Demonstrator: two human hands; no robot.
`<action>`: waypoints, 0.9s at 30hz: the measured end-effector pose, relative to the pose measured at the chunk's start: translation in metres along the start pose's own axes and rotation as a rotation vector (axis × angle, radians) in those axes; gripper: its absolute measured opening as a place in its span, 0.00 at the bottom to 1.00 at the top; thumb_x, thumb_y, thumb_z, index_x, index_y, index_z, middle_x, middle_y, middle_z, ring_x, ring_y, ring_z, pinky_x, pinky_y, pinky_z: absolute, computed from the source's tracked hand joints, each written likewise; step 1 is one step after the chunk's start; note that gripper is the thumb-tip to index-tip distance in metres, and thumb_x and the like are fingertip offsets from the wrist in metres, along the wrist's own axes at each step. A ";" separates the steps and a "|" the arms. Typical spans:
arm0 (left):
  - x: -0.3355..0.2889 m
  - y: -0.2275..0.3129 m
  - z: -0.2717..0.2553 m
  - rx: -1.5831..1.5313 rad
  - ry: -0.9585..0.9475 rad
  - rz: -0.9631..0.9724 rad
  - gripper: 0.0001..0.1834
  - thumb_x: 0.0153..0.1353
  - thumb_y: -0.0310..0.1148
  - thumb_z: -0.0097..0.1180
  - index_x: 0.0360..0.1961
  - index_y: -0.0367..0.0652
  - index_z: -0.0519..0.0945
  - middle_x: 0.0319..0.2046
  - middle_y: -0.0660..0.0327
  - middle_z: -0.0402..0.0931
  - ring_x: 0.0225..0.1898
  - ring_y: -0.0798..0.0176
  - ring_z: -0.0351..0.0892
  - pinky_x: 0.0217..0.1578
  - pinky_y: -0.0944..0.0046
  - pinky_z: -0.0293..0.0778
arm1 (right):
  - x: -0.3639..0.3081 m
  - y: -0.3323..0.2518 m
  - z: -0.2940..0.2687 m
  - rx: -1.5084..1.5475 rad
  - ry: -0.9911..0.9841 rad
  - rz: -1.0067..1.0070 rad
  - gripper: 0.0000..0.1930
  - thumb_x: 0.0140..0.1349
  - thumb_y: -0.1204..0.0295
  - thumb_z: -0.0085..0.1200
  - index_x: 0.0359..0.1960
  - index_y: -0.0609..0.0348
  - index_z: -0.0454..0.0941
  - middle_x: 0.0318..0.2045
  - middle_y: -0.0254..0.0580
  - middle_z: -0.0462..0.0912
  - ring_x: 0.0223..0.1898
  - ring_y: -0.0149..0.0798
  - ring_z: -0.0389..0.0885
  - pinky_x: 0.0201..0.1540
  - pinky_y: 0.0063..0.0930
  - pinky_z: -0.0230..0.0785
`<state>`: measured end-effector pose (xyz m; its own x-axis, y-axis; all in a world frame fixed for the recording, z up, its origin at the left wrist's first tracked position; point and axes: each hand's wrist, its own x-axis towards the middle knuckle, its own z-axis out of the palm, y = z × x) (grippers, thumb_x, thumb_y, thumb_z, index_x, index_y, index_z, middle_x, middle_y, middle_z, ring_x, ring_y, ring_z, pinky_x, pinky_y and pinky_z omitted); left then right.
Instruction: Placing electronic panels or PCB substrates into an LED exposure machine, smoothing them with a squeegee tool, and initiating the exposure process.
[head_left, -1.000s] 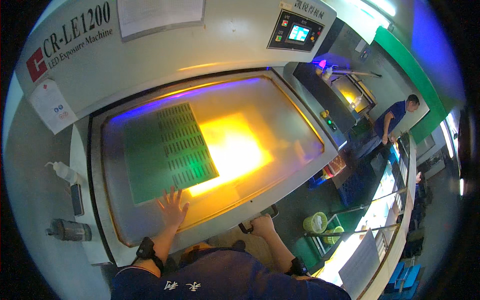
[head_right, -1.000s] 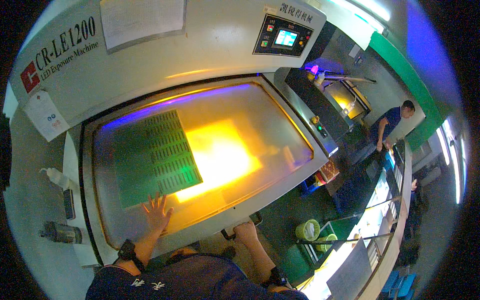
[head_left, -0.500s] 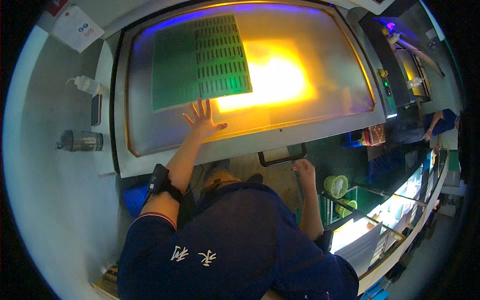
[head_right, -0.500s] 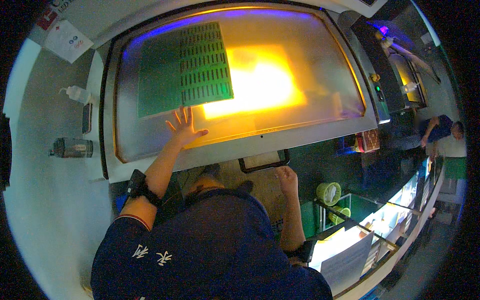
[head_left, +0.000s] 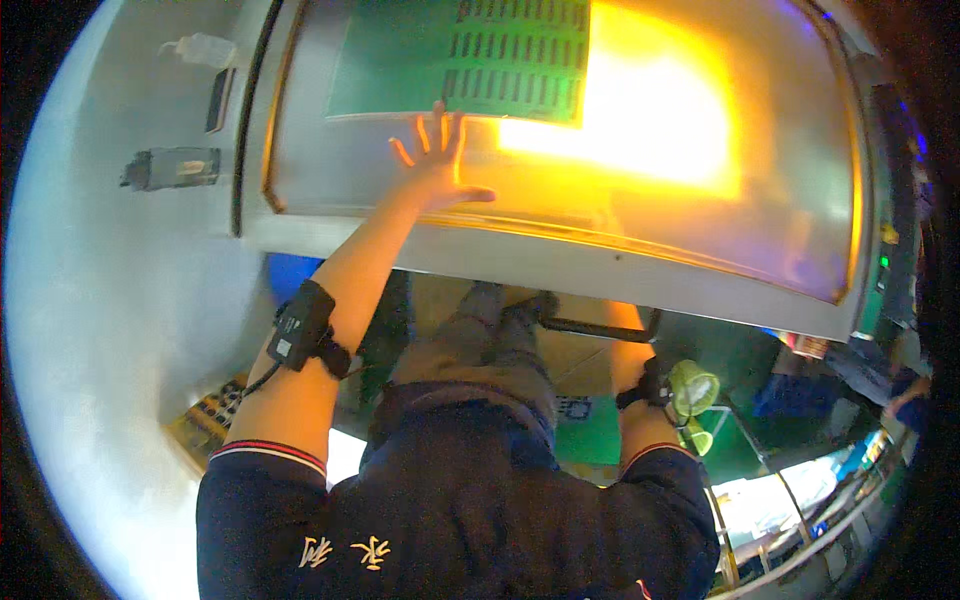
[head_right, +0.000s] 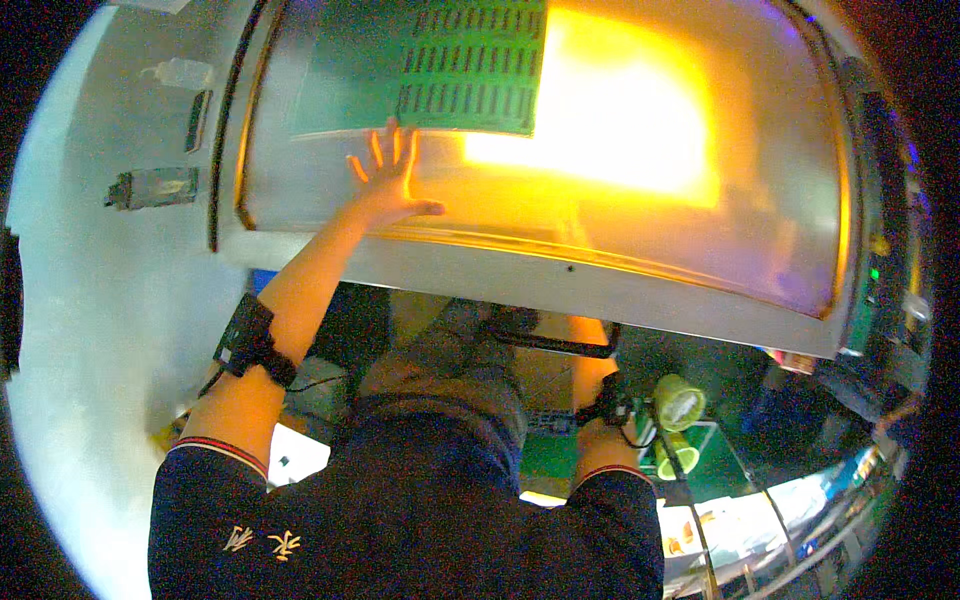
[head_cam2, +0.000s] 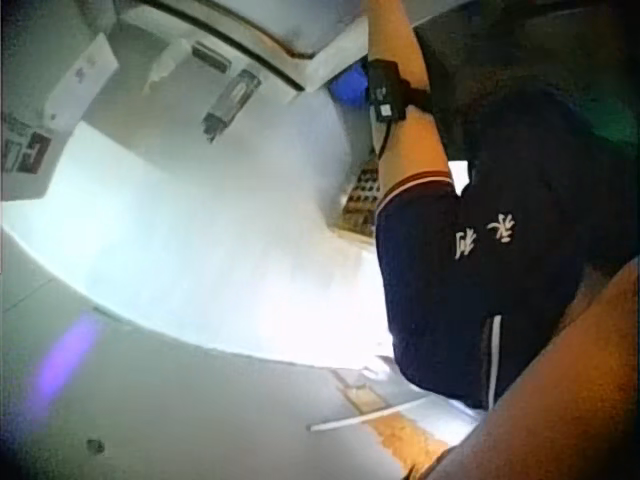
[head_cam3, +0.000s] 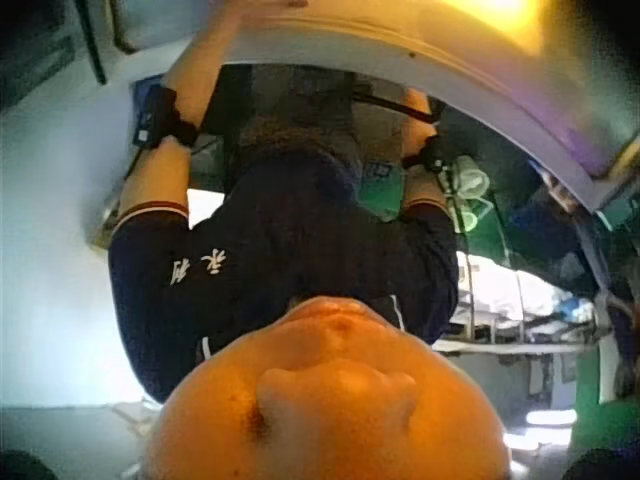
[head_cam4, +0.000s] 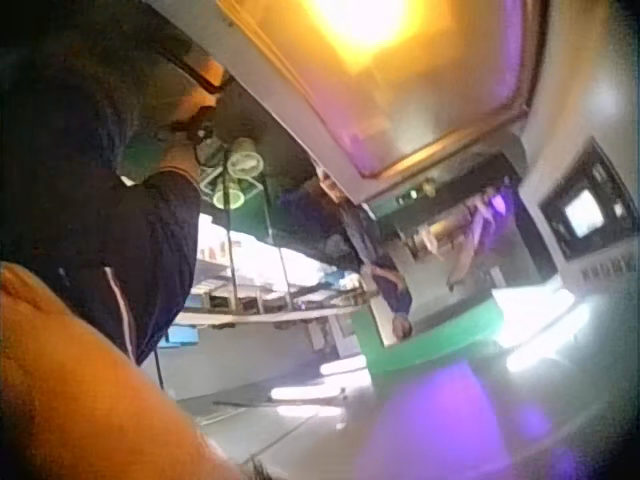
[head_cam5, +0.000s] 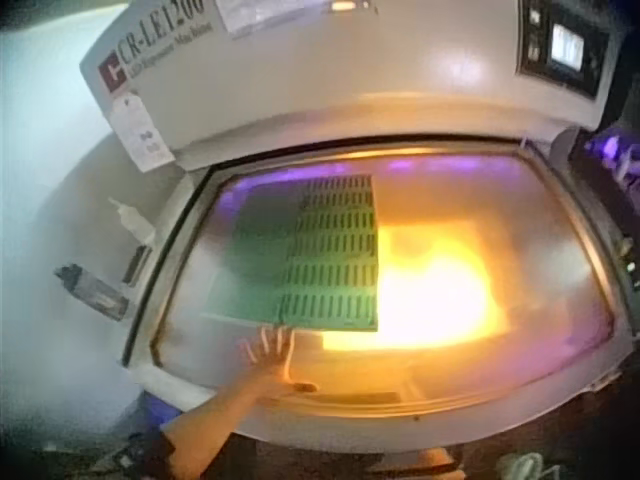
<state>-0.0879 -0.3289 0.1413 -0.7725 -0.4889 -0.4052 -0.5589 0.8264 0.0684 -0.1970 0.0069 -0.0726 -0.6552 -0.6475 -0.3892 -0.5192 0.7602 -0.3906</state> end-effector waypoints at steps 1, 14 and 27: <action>0.000 0.002 0.002 -0.010 -0.002 0.015 0.79 0.30 0.83 0.56 0.74 0.52 0.30 0.74 0.52 0.17 0.73 0.34 0.15 0.60 0.17 0.25 | 0.007 -0.001 0.006 -0.017 -0.025 0.023 0.23 0.52 0.60 0.64 0.47 0.60 0.79 0.39 0.53 0.84 0.42 0.55 0.83 0.47 0.44 0.75; 0.005 0.002 0.000 -0.035 0.017 0.058 0.80 0.30 0.82 0.57 0.74 0.55 0.26 0.74 0.53 0.13 0.72 0.35 0.12 0.60 0.19 0.21 | 0.038 -0.033 0.017 -0.005 -0.099 0.150 0.23 0.51 0.62 0.64 0.48 0.60 0.79 0.40 0.54 0.84 0.43 0.56 0.82 0.47 0.45 0.75; -0.003 0.020 -0.006 -0.146 0.016 0.056 0.78 0.34 0.80 0.58 0.74 0.53 0.25 0.74 0.55 0.14 0.73 0.38 0.12 0.60 0.19 0.20 | -0.152 0.093 0.020 0.301 -0.337 0.173 0.25 0.49 0.64 0.65 0.49 0.60 0.79 0.41 0.55 0.83 0.44 0.57 0.82 0.46 0.46 0.75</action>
<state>-0.0988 -0.3131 0.1496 -0.8075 -0.4489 -0.3827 -0.5521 0.8036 0.2224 -0.1344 0.1754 -0.0665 -0.4780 -0.5320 -0.6989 -0.2038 0.8412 -0.5009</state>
